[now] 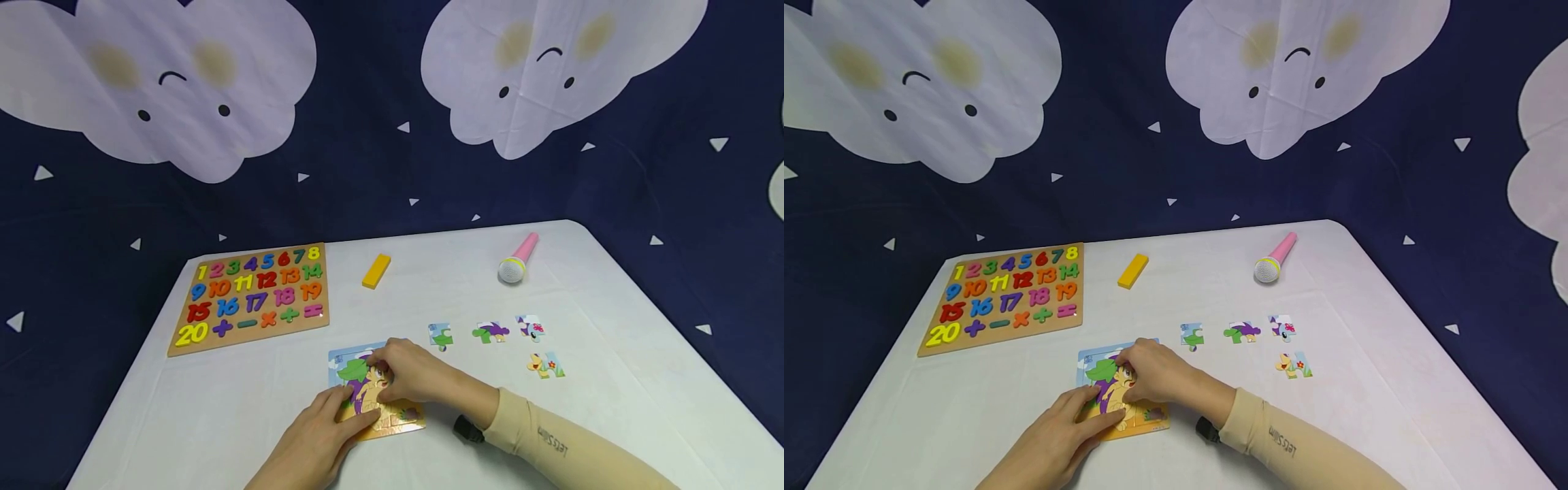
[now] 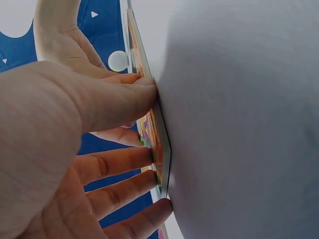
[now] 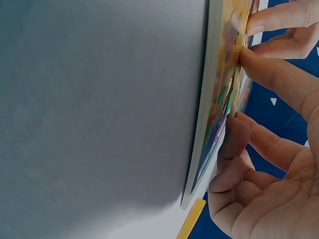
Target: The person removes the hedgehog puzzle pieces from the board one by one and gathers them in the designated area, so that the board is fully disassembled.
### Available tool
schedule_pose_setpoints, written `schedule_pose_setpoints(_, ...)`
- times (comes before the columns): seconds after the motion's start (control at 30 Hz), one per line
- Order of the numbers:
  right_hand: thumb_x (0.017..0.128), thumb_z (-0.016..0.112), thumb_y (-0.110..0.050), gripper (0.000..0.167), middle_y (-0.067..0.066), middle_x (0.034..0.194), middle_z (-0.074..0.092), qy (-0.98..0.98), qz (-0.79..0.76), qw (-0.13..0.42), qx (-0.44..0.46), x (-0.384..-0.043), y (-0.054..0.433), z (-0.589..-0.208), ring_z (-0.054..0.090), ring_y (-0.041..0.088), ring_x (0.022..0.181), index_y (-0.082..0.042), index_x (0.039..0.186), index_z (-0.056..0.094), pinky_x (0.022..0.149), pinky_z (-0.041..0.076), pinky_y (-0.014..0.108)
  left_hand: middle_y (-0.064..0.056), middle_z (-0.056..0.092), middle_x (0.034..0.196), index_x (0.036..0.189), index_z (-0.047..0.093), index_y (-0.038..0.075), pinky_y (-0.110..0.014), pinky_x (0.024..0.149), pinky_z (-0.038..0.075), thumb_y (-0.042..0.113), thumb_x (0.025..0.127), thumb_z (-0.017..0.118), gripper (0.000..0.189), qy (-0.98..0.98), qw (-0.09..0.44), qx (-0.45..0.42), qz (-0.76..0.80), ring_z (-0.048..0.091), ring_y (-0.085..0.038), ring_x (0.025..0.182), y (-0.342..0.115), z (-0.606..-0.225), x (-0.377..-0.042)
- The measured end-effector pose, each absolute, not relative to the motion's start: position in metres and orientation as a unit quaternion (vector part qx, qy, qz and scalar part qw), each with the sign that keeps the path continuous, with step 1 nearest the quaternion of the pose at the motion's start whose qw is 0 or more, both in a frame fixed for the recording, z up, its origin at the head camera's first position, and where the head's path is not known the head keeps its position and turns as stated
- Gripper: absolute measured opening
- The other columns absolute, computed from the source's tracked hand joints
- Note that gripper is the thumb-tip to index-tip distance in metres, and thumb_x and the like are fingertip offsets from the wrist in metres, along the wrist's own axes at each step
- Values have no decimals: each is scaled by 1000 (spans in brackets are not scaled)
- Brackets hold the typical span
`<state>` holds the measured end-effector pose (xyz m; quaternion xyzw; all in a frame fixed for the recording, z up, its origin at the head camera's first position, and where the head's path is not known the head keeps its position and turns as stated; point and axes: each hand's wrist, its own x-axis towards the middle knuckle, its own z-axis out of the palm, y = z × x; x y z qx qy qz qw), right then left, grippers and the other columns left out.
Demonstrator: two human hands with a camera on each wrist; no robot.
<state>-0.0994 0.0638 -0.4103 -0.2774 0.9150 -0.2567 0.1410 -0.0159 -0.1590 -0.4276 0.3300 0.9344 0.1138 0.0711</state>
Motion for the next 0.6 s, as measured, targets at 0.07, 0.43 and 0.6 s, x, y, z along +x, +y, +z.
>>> schedule_pose_setpoints(0.07,80,95,-19,54,-2,97,67,916,-253,138,-279,-99,64,-410,53,6,86,-5,128,76,76,48,21,-16,55,153,146,65,40,-58,111,55,26,108,65,41,934,73,330,115,56,-36,139,-159,-428,-16)
schedule_pose_setpoints(0.43,79,95,-19,56,-3,90,66,917,-239,140,-286,-100,63,-408,52,7,81,-4,130,76,70,46,21,-16,56,153,147,65,40,-59,110,56,27,107,65,41,935,75,326,113,56,-36,139,-159,-428,-16)
schedule_pose_setpoints(0.6,80,95,-18,56,-5,81,60,918,-230,137,-292,-101,62,-407,50,7,78,-5,131,77,63,42,20,-16,55,154,147,64,41,-59,110,56,28,107,65,42,936,83,323,112,56,-37,139,-159,-428,-16)
